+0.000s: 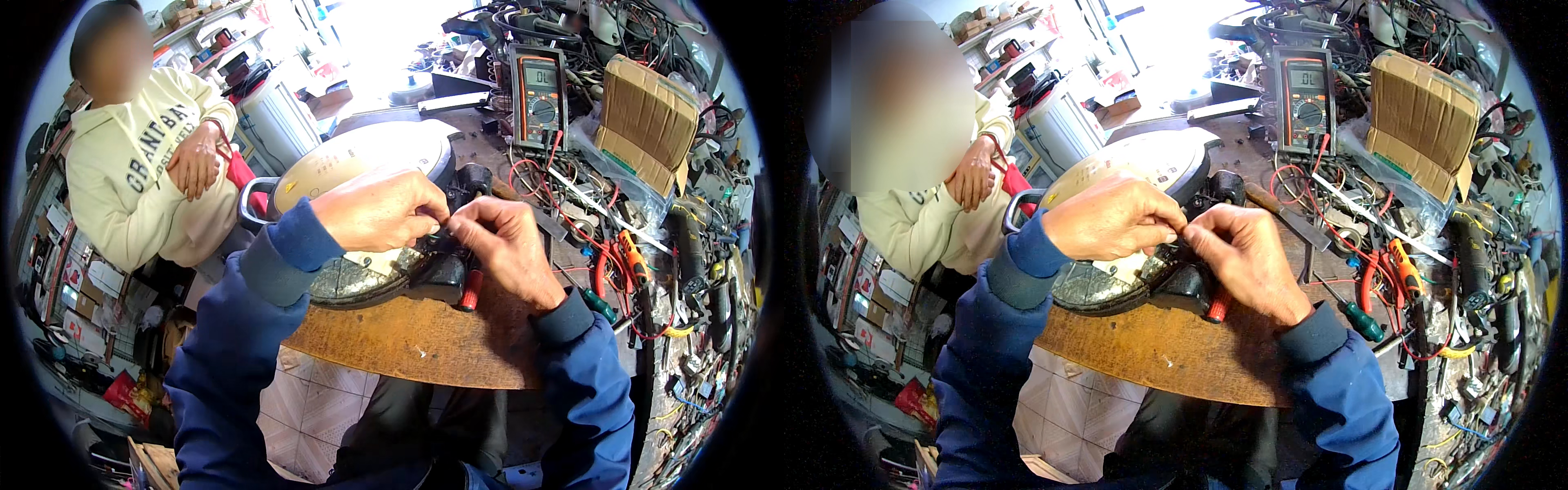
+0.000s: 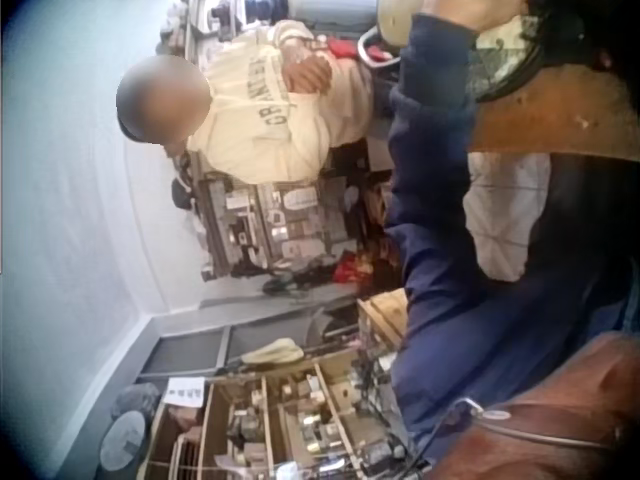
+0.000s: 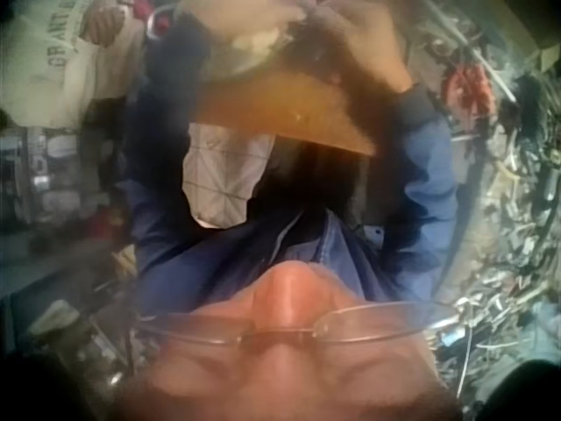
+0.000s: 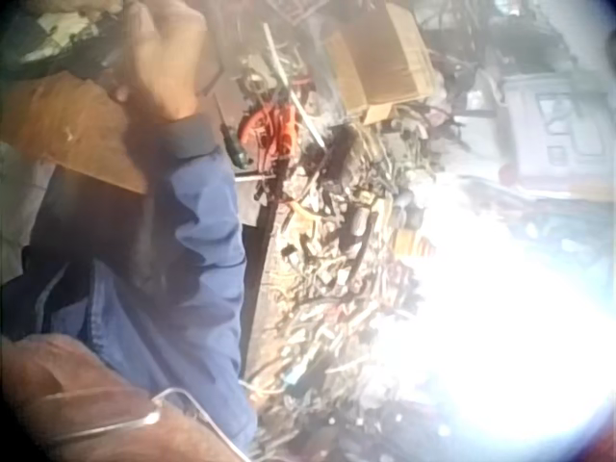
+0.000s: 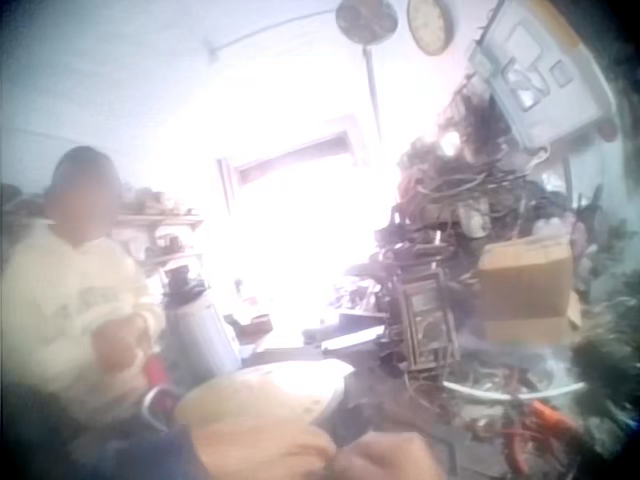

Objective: The person disassembles a round electric grill using a screwdriver and a hammer. They remove screws from the casing, open the unit to reveal the internal heating element and wiring, and manipulate the internal components. The person works at a cluttered workbench in a workshop environment.

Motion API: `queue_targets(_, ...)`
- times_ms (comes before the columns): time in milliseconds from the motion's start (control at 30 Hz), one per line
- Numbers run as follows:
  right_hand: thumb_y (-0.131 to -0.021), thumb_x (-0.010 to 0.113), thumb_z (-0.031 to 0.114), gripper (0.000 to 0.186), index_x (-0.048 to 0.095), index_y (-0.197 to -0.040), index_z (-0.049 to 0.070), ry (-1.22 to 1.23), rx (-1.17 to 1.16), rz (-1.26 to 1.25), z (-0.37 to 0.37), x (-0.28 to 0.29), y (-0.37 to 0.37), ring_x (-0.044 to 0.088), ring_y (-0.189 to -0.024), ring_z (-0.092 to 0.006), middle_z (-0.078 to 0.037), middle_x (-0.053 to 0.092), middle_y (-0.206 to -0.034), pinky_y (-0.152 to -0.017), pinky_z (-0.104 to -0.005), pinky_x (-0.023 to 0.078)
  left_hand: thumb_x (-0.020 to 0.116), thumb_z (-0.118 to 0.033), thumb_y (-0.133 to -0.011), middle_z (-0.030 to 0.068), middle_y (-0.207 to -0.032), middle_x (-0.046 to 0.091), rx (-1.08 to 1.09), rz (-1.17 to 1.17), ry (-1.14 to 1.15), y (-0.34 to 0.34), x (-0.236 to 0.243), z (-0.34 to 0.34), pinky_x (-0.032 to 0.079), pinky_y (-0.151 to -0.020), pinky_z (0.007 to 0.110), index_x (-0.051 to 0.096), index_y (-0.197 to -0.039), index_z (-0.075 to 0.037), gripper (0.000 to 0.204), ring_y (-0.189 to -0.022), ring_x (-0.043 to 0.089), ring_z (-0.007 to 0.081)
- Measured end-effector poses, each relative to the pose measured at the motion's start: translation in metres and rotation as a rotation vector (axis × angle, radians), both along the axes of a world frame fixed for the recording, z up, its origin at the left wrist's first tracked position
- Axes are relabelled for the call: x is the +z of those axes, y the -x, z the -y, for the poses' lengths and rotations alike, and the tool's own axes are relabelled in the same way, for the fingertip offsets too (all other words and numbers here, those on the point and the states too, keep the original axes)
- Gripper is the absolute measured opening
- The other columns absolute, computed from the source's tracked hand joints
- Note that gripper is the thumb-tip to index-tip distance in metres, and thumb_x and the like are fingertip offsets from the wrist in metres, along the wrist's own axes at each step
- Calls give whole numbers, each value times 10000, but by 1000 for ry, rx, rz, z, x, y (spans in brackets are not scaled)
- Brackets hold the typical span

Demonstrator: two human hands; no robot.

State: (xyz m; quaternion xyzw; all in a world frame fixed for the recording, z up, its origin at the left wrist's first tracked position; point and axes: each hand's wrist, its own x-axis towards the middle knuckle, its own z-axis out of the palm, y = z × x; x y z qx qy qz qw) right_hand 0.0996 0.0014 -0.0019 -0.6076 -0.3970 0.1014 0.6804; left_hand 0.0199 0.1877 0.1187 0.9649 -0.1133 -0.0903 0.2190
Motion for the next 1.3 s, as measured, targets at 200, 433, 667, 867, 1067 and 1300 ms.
queue_targets(200, -948, 748, 137, 294, 692, -1159, -60, 34, -632, 200, 3, -12, -32, 674, -787, -153, -117, 739, -935, -750, -314, 565, 655, -110, -908, 173, -871, 717, -256, 335, -208, -10, -15, -5, 536, -735, 418, 695, -958, 17, 141, -786, 688, 338)
queue_targets(433, -948, 753, 178, 403, 691, -1260, -71, 40, -429, 126, -2, -31, -48, 746, -917, -230, -193, 755, -1099, -818, -355, 589, 651, -102, -908, 129, -776, 663, -127, 88, -33, -11, -12, 1, 482, -619, 353, 663, -940, 27, 134, -663, 618, 187)
queue_targets(667, -960, 740, 233, 480, 652, -1338, -49, 129, -398, 112, -5, -31, -49, 749, -928, -240, -215, 755, -1073, -824, -366, 583, 743, -117, -869, 133, -839, 674, -187, 193, -146, -11, -14, 4, 503, -637, 380, 692, -929, -5, 138, -693, 654, 257)
queue_targets(867, -966, 725, 209, 471, 633, -1366, -22, 112, -394, 154, -8, -32, -46, 736, -988, -350, -262, 726, -1154, -893, -409, 564, 738, -60, -850, 122, -827, 670, -181, 350, -104, 1, -27, 3, 505, -642, 378, 692, -908, -16, 87, -709, 658, 282)
queue_targets(1067, -966, 722, 204, 440, 647, -1333, -27, 112, -413, 202, -8, -33, -46, 723, -1021, -410, -281, 709, -1178, -892, -446, 560, 726, -40, -842, 115, -804, 652, -150, 331, -49, 5, -29, 4, 486, -614, 369, 694, -907, -10, 78, -672, 628, 258)
queue_targets(1300, -965, 724, 199, 430, 652, -1324, -26, 131, -431, 222, -6, -31, -45, 729, -983, -403, -275, 715, -1147, -858, -444, 563, 719, -40, -849, 116, -795, 642, -167, 302, -32, 6, -28, 6, 473, -605, 365, 695, -916, -2, 81, -651, 604, 242)
